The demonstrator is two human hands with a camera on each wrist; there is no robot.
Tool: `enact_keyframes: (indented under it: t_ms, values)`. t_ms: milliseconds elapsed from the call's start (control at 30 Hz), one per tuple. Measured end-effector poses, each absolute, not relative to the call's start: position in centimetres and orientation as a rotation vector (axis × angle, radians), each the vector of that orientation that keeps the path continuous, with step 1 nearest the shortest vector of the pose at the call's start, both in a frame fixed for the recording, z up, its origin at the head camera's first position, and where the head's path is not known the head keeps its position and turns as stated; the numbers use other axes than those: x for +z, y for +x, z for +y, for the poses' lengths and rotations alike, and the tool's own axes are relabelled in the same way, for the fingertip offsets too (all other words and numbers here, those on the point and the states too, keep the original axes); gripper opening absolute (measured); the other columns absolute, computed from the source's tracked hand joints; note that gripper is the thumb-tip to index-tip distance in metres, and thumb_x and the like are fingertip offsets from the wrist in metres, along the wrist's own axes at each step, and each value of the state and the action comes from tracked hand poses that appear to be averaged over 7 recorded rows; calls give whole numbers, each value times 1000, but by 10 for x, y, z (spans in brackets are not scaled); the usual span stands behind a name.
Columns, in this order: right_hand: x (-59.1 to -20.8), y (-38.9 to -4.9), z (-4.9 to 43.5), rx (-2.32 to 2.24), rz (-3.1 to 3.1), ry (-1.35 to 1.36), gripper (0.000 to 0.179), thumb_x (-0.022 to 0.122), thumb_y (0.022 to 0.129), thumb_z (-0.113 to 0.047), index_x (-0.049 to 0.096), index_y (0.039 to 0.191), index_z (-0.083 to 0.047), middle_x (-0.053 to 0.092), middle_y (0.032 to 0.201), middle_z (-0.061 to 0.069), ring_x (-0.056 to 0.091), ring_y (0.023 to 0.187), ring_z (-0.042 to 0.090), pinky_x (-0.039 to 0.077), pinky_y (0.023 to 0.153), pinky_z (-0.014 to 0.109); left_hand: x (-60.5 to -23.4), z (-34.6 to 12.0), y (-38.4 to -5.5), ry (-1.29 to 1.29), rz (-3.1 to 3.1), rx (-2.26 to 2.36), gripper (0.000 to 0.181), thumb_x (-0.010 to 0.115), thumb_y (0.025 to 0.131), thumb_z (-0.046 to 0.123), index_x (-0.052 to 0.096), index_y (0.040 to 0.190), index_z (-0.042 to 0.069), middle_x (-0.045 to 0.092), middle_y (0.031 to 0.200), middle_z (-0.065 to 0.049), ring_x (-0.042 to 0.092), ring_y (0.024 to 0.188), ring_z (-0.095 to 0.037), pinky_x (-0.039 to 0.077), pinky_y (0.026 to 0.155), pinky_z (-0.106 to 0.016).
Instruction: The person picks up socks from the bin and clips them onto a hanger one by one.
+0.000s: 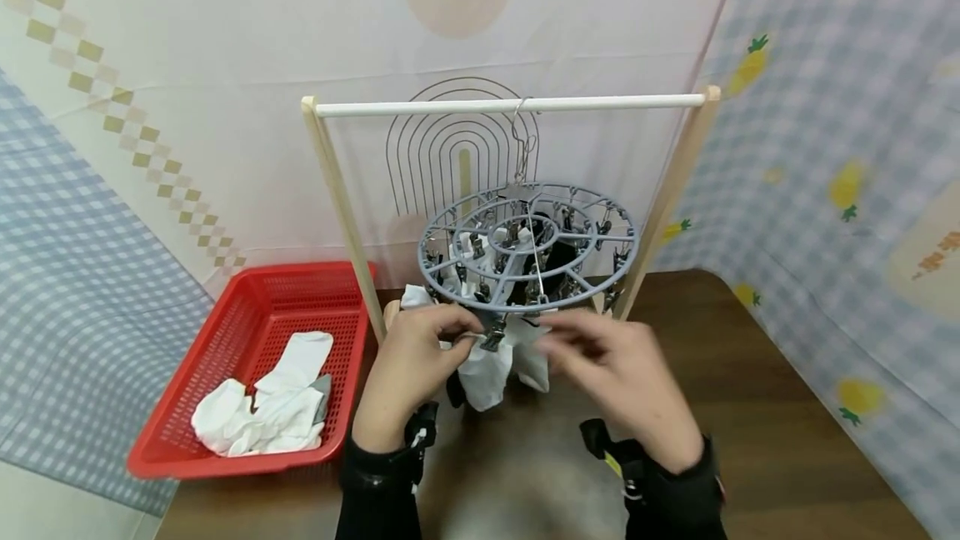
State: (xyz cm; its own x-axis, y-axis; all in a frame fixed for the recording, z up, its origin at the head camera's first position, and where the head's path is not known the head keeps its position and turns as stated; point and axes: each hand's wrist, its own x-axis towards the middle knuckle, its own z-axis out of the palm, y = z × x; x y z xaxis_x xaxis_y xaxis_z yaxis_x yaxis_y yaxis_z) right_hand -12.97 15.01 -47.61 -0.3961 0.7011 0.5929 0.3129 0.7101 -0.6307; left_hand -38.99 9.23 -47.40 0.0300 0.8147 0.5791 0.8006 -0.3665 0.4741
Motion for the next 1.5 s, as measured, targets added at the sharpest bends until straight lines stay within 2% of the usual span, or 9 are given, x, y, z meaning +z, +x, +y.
enact_keyframes:
  t_ms: [133, 267, 433, 767, 1033, 1200, 1300, 1400, 1500]
  values:
    - [-473, -106, 158, 285, -1692, -845, 36, 79, 104, -3, 80, 139, -13, 82, 134, 7, 75, 114, 7, 56, 103, 22, -476, 91, -395, 2240, 1843, 1255, 20, 85, 89, -5, 85, 98, 13, 86, 99, -2, 79, 92, -18, 49, 97, -43]
    - [-477, -96, 177, 215, -1758, -914, 49, 72, 108, -1, 69, 155, -15, 62, 169, 10, 50, 165, 32, 39, 136, 48, -476, 87, -403, 2212, 1941, 1255, 23, 81, 87, -6, 84, 99, 13, 83, 97, -3, 72, 89, -21, 47, 94, -45]
    - [-486, -101, 185, 180, -1867, -866, 43, 75, 108, -2, 73, 149, -14, 63, 168, 11, 40, 173, 31, 33, 141, 42, -474, 83, -410, 2131, 1991, 1245, 24, 77, 89, -7, 84, 100, 14, 82, 101, -3, 71, 94, -20, 59, 88, -42]
    - [-484, -119, 178, 130, -1897, -777, 37, 83, 102, -2, 79, 138, -11, 78, 142, 14, 59, 156, 32, 40, 134, 34, -468, 74, -407, 2377, 1720, 1669, 29, 87, 93, -4, 86, 116, 13, 81, 120, -8, 80, 104, -24, 65, 88, -31]
    - [-485, -121, 170, 49, -1907, -701, 35, 85, 100, -1, 81, 133, -10, 82, 131, 13, 65, 141, 29, 39, 131, 29, -474, 86, -381, 2569, 1877, 1464, 35, 87, 98, 8, 86, 127, 26, 77, 137, -5, 78, 106, -19, 40, 85, -47]
    - [-482, -107, 157, 81, -1988, -686, 29, 89, 95, -2, 85, 122, -12, 84, 107, 3, 73, 99, 13, 52, 94, 19, -475, 98, -362, 2545, 1893, 1424, 33, 81, 103, 8, 85, 130, 26, 77, 138, -2, 80, 109, -17, 44, 91, -47]
    - [-485, -112, 151, 181, -2156, -861, 37, 91, 97, -21, 82, 131, -8, 86, 98, 3, 75, 76, 8, 59, 73, 27, -474, 108, -352, 2573, 1798, 1426, 32, 80, 103, 6, 84, 130, 22, 76, 139, -4, 80, 110, -16, 55, 90, -38]
    - [-493, -131, 155, 293, -2211, -1050, 49, 87, 102, -36, 76, 136, -2, 87, 94, 12, 81, 74, 19, 65, 71, 45, -474, 115, -345, 2582, 1737, 1435, 32, 79, 101, 3, 84, 129, 18, 75, 140, -7, 81, 110, -18, 62, 83, -33]
    - [-504, -147, 160, 307, -2103, -1064, 39, 82, 107, -29, 76, 134, -2, 87, 107, 19, 84, 81, 29, 65, 73, 51, -476, 118, -343, 2563, 1768, 1426, 33, 80, 101, 5, 84, 130, 20, 75, 142, -5, 81, 105, -17, 57, 86, -37]
